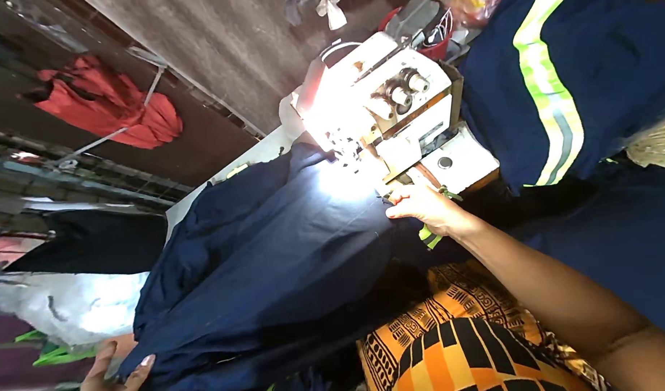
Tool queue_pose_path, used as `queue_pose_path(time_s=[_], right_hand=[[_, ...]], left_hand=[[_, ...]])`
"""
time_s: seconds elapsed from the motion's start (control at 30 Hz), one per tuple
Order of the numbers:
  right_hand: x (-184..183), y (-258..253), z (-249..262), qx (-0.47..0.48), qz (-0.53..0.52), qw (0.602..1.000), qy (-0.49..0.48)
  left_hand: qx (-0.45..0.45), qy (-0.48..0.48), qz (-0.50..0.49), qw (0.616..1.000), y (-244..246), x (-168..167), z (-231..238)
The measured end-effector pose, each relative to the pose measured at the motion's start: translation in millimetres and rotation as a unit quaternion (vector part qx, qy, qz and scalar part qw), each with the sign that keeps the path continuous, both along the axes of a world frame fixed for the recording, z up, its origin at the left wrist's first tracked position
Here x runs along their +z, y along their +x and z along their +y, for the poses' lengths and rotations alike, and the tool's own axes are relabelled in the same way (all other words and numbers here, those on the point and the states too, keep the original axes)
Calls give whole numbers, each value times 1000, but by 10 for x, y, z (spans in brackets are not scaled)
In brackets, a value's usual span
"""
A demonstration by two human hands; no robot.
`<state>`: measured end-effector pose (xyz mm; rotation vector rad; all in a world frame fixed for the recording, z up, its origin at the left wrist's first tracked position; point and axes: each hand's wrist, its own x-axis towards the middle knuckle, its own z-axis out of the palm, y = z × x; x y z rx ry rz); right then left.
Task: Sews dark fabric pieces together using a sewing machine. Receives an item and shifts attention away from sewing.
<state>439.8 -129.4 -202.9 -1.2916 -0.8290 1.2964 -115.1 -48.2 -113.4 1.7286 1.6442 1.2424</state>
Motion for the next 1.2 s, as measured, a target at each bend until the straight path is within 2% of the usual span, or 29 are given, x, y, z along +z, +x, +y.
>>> queue_pose_path(time_s=[0.07, 0.13, 0.17, 0.23, 0.27, 0.33, 0.47, 0.7, 0.83, 0.93, 0.97, 1.0, 1.03, 1.07, 1.13, 1.17, 1.2], right_hand=[[36, 33, 5, 13, -8, 1000, -15], [58, 52, -7, 9, -23, 1000, -6], [63, 61, -13, 5, -23, 1000, 3], [68, 75, -23, -4, -24, 1000, 7], [54, 68, -21, -11, -24, 1000, 7], [8, 31, -17, -19, -28, 999, 10], [-23, -53, -2, -55, -65, 996, 30], [174, -100, 282, -74, -123, 987, 67], [233, -91, 371, -86, -156, 983, 50], [259, -97, 398, -108, -197, 973, 51], [262, -98, 394, -116, -210, 969, 54], [265, -97, 385, -122, -217, 967, 57], [272, -96, 373, -122, -218, 967, 57], [293, -90, 352, -106, -210, 971, 48], [296, -63, 290, -17, -171, 985, 25], [263, -19, 242, 45, -135, 990, 25], [195, 53, 167, 114, -86, 989, 39]], left_hand=[[-62, 28, -18, 998, -185, 14, 95], [-172, 86, -35, 981, -630, 0, 307], [-190, 98, -58, 975, -717, 50, 357], [-69, 104, -142, 982, -424, 234, 270], [-58, 68, -144, 986, -399, 350, 243], [-76, 12, -102, 992, -329, 505, 231], [-101, 6, -69, 992, -194, 477, 290], [-16, -38, -60, 997, -121, 514, 491], [-41, -27, -57, 997, -158, 597, 680], [-152, 43, -25, 987, -361, 722, 985], [-142, 55, 0, 988, -187, 837, 994], [-9, 54, -25, 998, 394, 990, 878], [129, 40, -44, 990, 1051, 1164, 814], [190, 15, -12, 982, 1484, 1300, 786], [185, -9, 134, 974, 1775, 1331, 873], [140, -3, 228, 964, 1725, 1239, 1015], [60, 48, 287, 955, 1585, 1046, 1187]])
